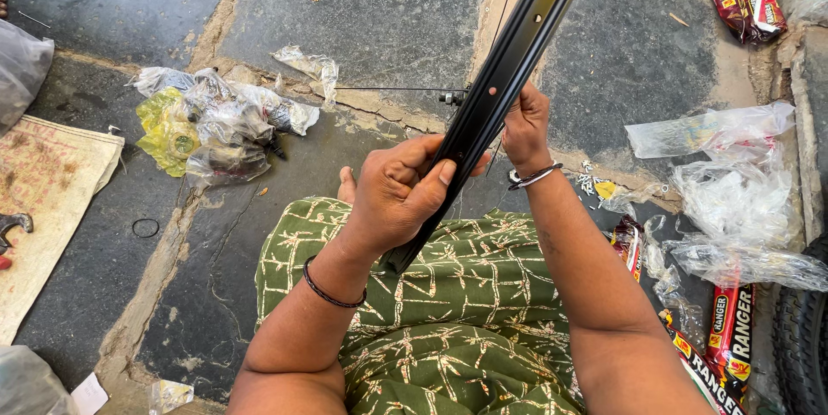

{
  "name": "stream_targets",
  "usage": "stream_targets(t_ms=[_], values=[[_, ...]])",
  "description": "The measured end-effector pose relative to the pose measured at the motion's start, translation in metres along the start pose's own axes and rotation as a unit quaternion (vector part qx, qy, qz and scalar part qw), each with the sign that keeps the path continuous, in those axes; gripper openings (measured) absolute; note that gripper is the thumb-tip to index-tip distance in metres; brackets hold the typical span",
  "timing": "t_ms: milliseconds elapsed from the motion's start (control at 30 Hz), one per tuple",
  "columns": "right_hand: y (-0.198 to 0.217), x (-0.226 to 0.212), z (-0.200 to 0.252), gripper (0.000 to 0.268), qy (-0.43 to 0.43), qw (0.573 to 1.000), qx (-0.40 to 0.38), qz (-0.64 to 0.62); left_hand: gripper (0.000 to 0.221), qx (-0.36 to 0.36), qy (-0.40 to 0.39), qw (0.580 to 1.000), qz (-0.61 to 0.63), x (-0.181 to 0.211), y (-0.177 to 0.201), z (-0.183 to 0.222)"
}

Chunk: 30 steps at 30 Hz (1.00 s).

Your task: The person builds a bicycle wheel by inserting spokes through the hub and into the rim, then threading small nipples onto the end of each spoke by hand.

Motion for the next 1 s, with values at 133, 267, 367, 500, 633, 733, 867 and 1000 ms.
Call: stream_targets(t_ms=[133, 267, 367, 500, 633, 733, 867, 1000], values=[[0.001, 0.008, 0.002, 0.021, 0.012, 1.000, 0.007, -0.015, 0.030, -0.003, -0.022, 1.000, 0.007, 0.001, -0.001, 0.000], [0.000, 0.007, 0.005, 0.022, 0.037, 0.998, 0.000, 0.047, 0.030, -0.003, -0.023, 1.000, 0.008, 0.004, 0.000, -0.001], [0.000, 0.010, 0.007, 0.020, 0.026, 0.999, 0.010, 0.042, 0.030, -0.001, -0.013, 1.000, -0.012, 0.004, -0.001, 0.000], [-0.003, 0.008, 0.009, 0.024, -0.009, 1.000, 0.008, 0.023, 0.032, -0.017, -0.031, 0.999, -0.008, 0.005, 0.000, -0.002], [-0.017, 0.002, 0.007, 0.024, -0.030, 0.998, 0.005, -0.057, 0.038, -0.040, -0.045, 0.998, 0.012, -0.002, 0.005, -0.003], [-0.022, -0.005, 0.001, 0.022, -0.020, 0.998, 0.011, -0.063, 0.043, -0.087, -0.087, 0.983, 0.135, -0.016, 0.022, -0.002], [-0.035, -0.023, -0.008, 0.022, -0.037, 0.997, 0.003, -0.064, 0.043, -0.018, -0.043, 0.994, -0.098, -0.067, 0.061, -0.029], [-0.052, -0.033, -0.013, 0.025, -0.017, 0.999, 0.042, -0.023, 0.031, -0.049, 0.069, 0.924, -0.372, -0.154, 0.077, -0.071]])
Point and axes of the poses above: each hand's wrist, its own z-axis away from the middle knuckle, its own y-axis out of the back of the hand, x = y × z, the point moved 2 cm from there along -z, towards the middle knuckle, and after that the axes turned 14 degrees about -x, right-handed, at the moved point
